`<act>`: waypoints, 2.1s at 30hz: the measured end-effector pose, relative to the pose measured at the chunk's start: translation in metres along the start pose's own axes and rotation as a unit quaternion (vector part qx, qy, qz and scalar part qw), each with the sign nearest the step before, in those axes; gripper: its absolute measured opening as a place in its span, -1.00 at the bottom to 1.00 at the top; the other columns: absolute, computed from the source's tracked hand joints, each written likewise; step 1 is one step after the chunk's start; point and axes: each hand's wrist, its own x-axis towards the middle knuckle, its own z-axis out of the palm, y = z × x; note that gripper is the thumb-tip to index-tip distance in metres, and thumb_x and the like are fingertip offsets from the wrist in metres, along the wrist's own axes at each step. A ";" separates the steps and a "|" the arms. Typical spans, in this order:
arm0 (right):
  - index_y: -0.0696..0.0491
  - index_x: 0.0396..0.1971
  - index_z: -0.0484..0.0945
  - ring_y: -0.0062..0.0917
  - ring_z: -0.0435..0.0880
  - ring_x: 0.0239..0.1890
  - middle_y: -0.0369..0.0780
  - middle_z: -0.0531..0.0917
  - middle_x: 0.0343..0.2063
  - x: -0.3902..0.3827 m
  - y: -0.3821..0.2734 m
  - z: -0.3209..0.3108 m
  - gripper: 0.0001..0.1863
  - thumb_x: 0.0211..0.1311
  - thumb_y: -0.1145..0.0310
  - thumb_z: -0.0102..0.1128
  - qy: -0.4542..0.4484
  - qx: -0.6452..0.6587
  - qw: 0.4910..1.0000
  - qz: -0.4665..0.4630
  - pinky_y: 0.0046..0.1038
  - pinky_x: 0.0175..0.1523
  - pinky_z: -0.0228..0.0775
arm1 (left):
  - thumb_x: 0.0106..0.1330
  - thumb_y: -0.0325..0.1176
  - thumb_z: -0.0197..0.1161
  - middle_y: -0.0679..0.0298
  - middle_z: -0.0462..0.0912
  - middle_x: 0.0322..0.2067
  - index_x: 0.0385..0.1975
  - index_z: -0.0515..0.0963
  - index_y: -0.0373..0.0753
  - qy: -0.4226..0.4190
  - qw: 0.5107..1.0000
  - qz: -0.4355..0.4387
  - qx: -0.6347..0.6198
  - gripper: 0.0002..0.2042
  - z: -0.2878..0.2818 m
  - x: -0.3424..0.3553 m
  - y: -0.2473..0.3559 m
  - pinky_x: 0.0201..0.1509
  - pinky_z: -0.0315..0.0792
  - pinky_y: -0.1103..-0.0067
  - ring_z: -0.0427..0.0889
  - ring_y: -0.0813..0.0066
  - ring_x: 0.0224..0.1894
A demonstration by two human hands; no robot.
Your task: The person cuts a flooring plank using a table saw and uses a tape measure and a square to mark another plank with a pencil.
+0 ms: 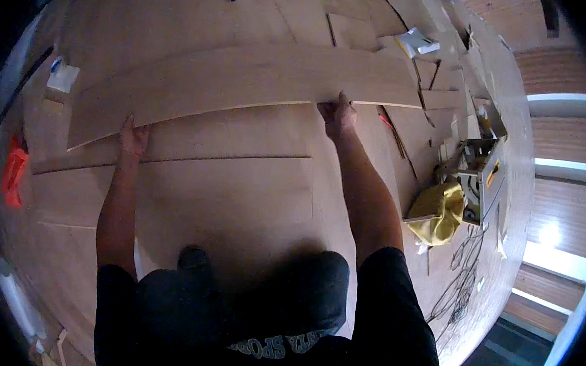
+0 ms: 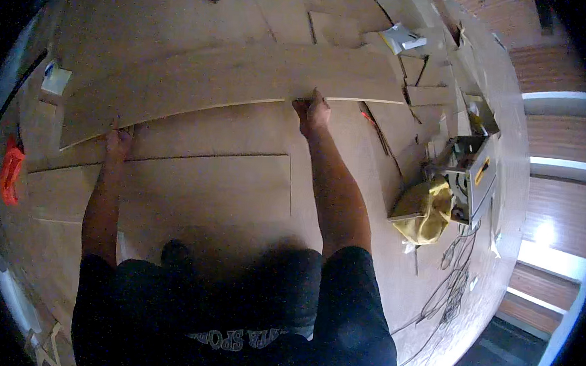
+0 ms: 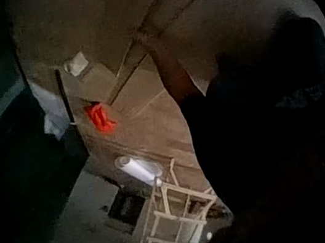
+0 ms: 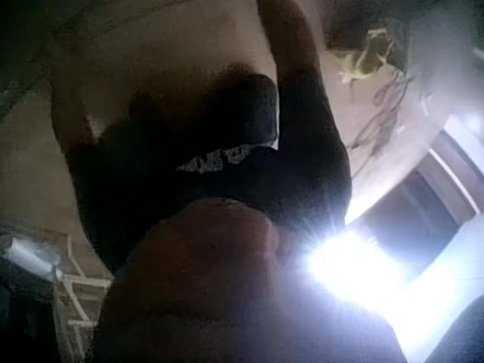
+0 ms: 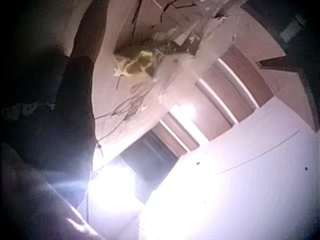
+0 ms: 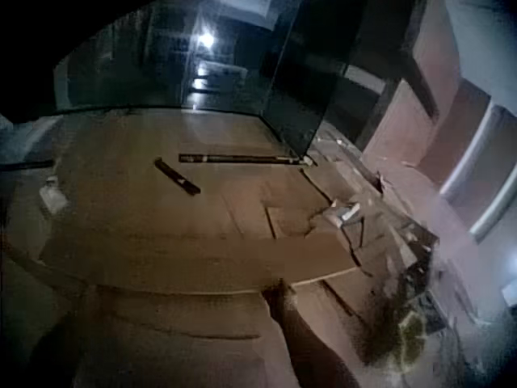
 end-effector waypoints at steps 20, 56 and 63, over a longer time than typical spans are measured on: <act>0.15 -0.02 0.56 -0.45 0.56 -0.09 -0.10 0.64 -0.20 0.106 -0.066 -0.223 -0.41 0.28 -0.07 -0.09 0.099 -0.771 0.596 -0.202 -0.38 -0.05 0.35 | 0.39 -0.09 0.09 0.33 0.62 -0.33 -0.19 0.55 -0.27 0.100 0.840 -0.051 0.530 -0.67 0.056 -0.167 0.051 -0.14 0.44 0.62 0.56 0.58 -0.32; 0.18 0.06 0.30 -0.37 0.58 -0.15 -0.17 0.51 -0.22 -0.347 0.012 -0.135 -0.71 0.38 0.49 -0.06 0.044 -0.025 0.985 -0.164 -0.30 0.06 0.46 | 0.30 -0.15 0.19 0.13 0.50 -0.16 -0.05 0.39 -0.30 0.013 0.539 -0.046 0.841 -0.62 -0.154 -0.359 0.065 0.02 0.42 0.40 0.51 0.32 -0.13; 0.15 -0.06 0.42 -0.55 0.56 -0.39 -0.22 0.55 -0.43 -0.409 0.099 -0.142 -0.73 0.35 0.31 0.07 -0.042 -0.621 0.698 -0.354 -0.55 -0.27 0.41 | 0.29 -0.14 0.19 0.13 0.50 -0.15 -0.05 0.39 -0.30 0.003 0.519 -0.035 0.854 -0.61 -0.137 -0.378 0.076 0.00 0.42 0.40 0.51 0.31 -0.14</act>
